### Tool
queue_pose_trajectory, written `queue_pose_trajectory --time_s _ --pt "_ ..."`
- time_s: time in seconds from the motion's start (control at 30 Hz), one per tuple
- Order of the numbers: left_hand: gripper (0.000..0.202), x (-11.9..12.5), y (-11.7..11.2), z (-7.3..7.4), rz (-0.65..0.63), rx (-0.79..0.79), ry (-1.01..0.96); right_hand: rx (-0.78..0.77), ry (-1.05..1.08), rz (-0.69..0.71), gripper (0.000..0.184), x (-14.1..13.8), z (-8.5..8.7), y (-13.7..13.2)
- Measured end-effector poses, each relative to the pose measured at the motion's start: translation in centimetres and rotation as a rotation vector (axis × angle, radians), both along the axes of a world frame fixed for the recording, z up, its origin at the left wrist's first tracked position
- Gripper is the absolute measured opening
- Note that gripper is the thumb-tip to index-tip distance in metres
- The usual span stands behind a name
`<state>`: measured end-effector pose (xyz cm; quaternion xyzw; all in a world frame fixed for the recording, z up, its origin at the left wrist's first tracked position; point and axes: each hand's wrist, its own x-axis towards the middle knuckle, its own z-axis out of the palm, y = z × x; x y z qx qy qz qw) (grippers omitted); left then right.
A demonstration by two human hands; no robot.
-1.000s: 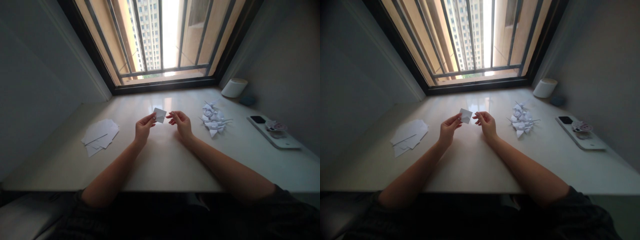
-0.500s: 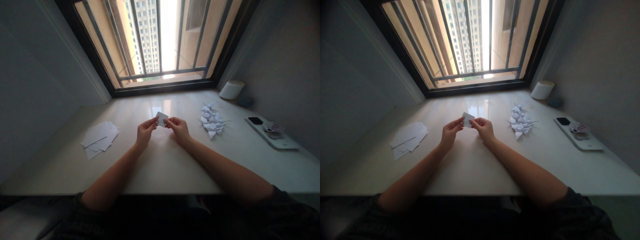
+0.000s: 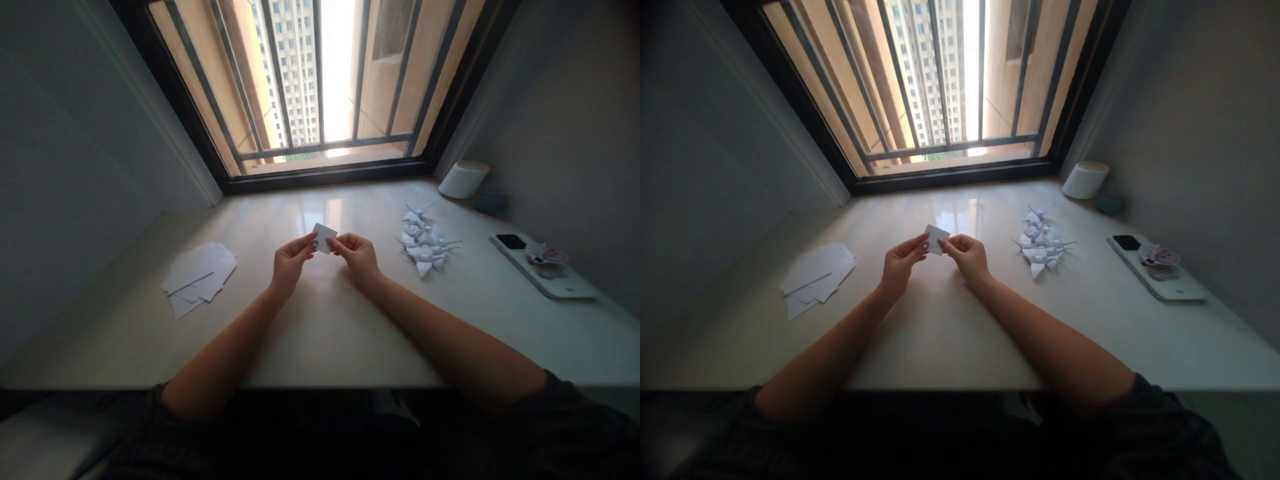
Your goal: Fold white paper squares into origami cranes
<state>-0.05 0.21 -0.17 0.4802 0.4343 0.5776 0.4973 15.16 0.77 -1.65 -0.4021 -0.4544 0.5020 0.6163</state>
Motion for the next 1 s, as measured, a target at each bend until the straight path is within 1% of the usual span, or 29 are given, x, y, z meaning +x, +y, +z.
queue_pose_trajectory --time_s 0.1,0.27,0.33,0.5,0.77,1.0 --pt "0.039 0.02 -0.09 0.15 -0.003 0.009 0.000 0.007 0.025 0.002 0.037 0.00 0.14 -0.11" --pt "0.039 0.34 -0.27 0.28 -0.016 0.068 0.057 0.015 0.004 0.031 0.038 -0.04 0.33 -0.25" --pt "0.041 0.45 -0.21 0.20 -0.022 0.075 0.040 0.031 0.009 0.033 0.037 -0.08 0.31 -0.28" --pt "0.042 0.55 -0.07 0.08 -0.043 0.041 -0.047 0.043 0.045 0.030 0.033 -0.21 0.29 -0.30" --pt "0.041 0.58 -0.44 0.77 -0.034 -0.002 -0.051 0.021 0.060 0.038 0.033 -0.26 0.38 -0.33" --pt "0.038 0.37 -0.42 0.58 -0.012 -0.036 -0.020 0.005 0.081 0.036 0.032 -0.29 0.32 -0.36"
